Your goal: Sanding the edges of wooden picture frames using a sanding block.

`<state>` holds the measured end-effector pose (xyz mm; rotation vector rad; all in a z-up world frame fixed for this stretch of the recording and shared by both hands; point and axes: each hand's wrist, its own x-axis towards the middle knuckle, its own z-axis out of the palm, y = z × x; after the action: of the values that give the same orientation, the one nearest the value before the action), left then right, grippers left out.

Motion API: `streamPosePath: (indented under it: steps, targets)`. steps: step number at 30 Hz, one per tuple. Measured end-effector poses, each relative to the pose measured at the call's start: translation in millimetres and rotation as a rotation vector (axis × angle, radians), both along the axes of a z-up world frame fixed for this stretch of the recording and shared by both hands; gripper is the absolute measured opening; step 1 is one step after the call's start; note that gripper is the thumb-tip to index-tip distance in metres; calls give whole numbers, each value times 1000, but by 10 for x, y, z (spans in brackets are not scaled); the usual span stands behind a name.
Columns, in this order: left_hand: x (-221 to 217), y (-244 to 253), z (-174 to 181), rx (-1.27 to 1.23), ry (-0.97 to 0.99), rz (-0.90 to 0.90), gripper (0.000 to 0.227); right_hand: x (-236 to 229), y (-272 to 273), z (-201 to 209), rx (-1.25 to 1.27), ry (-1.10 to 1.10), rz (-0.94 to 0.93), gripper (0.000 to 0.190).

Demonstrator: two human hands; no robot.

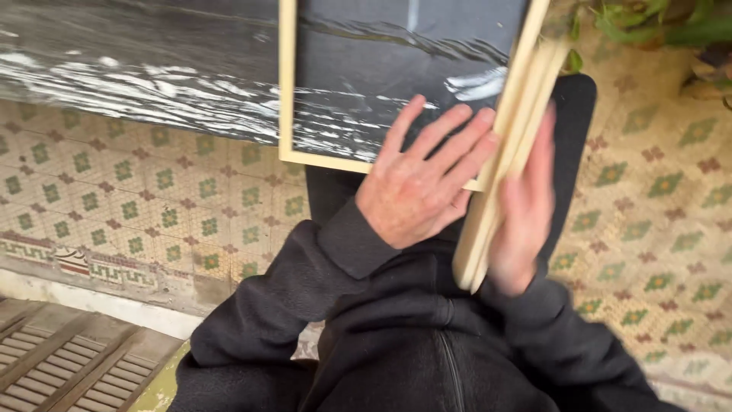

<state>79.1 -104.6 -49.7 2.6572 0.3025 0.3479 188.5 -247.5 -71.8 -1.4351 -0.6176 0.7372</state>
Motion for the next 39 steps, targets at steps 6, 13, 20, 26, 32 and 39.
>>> streamPosePath:
  steps: [6, 13, 20, 26, 32, 39]
  targets:
    - [11, -63, 41, 34, 44, -37, 74, 246, 180, 26, -45, -139, -90, 64]
    - [26, -18, -58, 22, 12, -1, 71, 235, 273, 70, -39, -145, -27, 65]
    - [53, 22, 18, 82, -7, -9, 71, 347, 363, 142, -132, -240, -77, 62]
    - [30, -11, 99, 0, 3, -12, 71, 377, 396, 102, 5, -67, -55, 66]
    - [49, 36, 121, -3, 21, -34, 67, 666, 664, -52, -18, -140, -115, 61]
    - [33, 56, 104, -50, -28, -8, 65, 175, 275, 135, -19, -21, -75, 68]
